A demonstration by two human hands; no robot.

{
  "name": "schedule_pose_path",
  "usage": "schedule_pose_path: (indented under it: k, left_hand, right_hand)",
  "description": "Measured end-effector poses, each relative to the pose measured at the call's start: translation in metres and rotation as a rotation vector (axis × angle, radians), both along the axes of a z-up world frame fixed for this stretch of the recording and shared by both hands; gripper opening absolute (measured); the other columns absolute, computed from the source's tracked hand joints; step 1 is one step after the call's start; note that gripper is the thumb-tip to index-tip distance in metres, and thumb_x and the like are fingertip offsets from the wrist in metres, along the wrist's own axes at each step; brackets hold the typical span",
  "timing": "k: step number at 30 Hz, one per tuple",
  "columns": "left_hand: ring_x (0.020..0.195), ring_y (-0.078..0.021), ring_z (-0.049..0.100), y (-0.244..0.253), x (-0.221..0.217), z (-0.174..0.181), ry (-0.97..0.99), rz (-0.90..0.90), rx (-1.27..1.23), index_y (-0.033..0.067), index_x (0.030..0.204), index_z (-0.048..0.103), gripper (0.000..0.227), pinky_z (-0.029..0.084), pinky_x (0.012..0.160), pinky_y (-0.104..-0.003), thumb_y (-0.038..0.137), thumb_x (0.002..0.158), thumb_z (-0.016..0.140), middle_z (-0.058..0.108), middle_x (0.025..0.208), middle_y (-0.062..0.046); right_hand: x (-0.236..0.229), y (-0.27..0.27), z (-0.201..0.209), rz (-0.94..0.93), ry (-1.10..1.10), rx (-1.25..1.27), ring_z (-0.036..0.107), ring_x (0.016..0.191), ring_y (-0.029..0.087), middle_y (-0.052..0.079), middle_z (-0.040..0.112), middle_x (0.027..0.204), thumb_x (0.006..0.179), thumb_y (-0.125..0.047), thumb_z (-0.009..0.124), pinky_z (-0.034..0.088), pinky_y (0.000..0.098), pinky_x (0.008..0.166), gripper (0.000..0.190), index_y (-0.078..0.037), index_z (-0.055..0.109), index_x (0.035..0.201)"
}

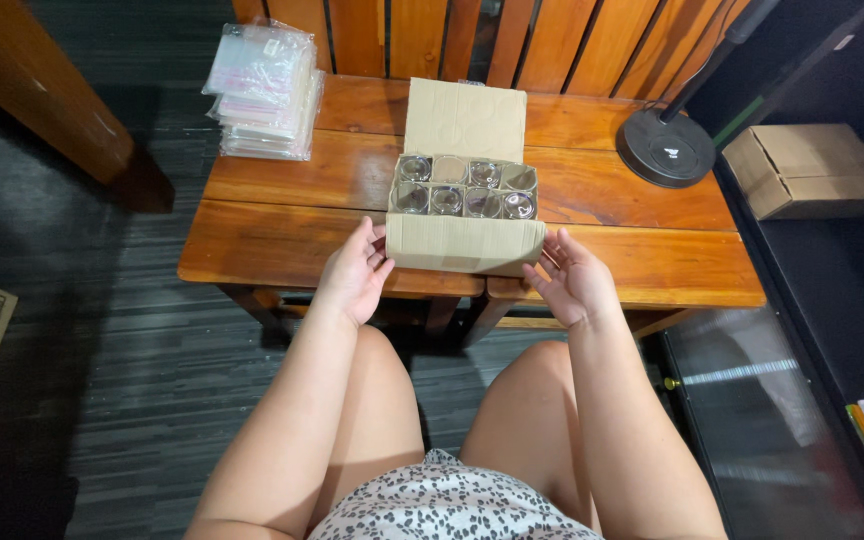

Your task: The person opens a cardboard box containing small clear glasses and removes them one by one, placing them on a wooden bench. The person then closes the empty box and moves it to a nearby shelf.

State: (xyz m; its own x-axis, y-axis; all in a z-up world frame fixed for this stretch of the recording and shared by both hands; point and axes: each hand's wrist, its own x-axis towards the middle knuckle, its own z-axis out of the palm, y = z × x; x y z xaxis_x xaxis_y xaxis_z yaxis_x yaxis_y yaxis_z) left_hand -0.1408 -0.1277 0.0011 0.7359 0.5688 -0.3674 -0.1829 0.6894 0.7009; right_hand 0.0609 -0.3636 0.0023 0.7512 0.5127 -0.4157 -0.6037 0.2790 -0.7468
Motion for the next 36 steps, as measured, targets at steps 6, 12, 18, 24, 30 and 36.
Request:
schedule_pose_path:
  k: [6, 12, 18, 24, 30, 36]
  left_hand:
    - [0.138, -0.0231, 0.034, 0.012, 0.01, -0.031, -0.049, 0.032, -0.03, 0.0064, 0.114, 0.065, 0.039, 0.013, 0.129, -0.05, 0.044, 0.103, 0.062, 0.048, 0.113, -0.004]
    - [0.144, -0.0233, 0.039, -0.01, -0.015, 0.012, 0.011, -0.115, 0.243, 0.0018, 0.12, 0.071, 0.034, 0.021, 0.127, -0.051, 0.03, 0.104, 0.062, 0.056, 0.125, -0.007]
    - [0.141, -0.0391, 0.048, 0.02, -0.03, -0.076, 0.033, -0.305, 0.433, 0.0063, 0.117, 0.056, 0.053, 0.05, 0.109, -0.038, -0.013, 0.075, 0.082, 0.023, 0.166, -0.029]
    - [0.123, -0.0324, 0.063, 0.012, -0.043, -0.074, 0.429, -0.35, 0.944, 0.0067, 0.107, 0.072, 0.062, 0.064, 0.089, -0.027, 0.0, 0.051, 0.099, 0.055, 0.132, -0.015]
    - [0.113, -0.0278, 0.067, -0.004, -0.038, -0.08, 0.634, -0.328, 1.336, 0.0183, 0.111, 0.078, 0.046, 0.057, 0.101, -0.034, 0.018, 0.066, 0.091, 0.059, 0.116, -0.004]
    - [0.128, -0.0336, 0.059, -0.017, -0.07, -0.035, 0.613, -0.509, 1.331, 0.0191, 0.123, 0.075, 0.046, 0.047, 0.112, -0.04, 0.034, 0.081, 0.084, 0.063, 0.126, -0.008]
  right_hand:
    - [-0.021, 0.004, 0.019, -0.064, -0.074, 0.064, 0.041, 0.119, 0.021, 0.0, 0.046, 0.109, 0.104, -0.029, 0.065, 0.041, 0.0565, 0.113, 0.025, -0.005, 0.066, 0.11]
    - [-0.029, -0.004, -0.015, 0.007, -0.28, 0.027, 0.057, 0.109, 0.02, -0.001, 0.054, 0.091, 0.099, -0.015, 0.07, 0.045, 0.0579, 0.11, 0.015, -0.005, 0.067, 0.089]
    - [-0.038, -0.032, -0.029, 0.118, -0.366, -0.123, 0.066, 0.104, 0.013, -0.004, 0.062, 0.122, 0.074, 0.014, 0.079, 0.058, 0.0258, 0.078, 0.04, -0.011, 0.057, 0.098]
    - [-0.062, -0.043, -0.013, 0.178, -0.44, -0.396, 0.068, 0.091, 0.019, 0.01, 0.068, 0.106, 0.068, 0.014, 0.089, 0.062, 0.0356, 0.073, 0.051, -0.006, 0.055, 0.1]
    - [-0.041, -0.037, -0.047, 0.251, -0.734, -0.884, 0.076, 0.083, 0.018, 0.008, 0.079, 0.084, 0.061, -0.012, 0.102, 0.061, 0.0317, 0.073, 0.047, -0.016, 0.078, 0.101]
    - [-0.026, -0.041, -0.075, 0.239, -0.842, -0.892, 0.078, 0.087, 0.018, 0.005, 0.069, 0.099, 0.057, -0.014, 0.102, 0.064, 0.0329, 0.077, 0.056, -0.02, 0.082, 0.109]
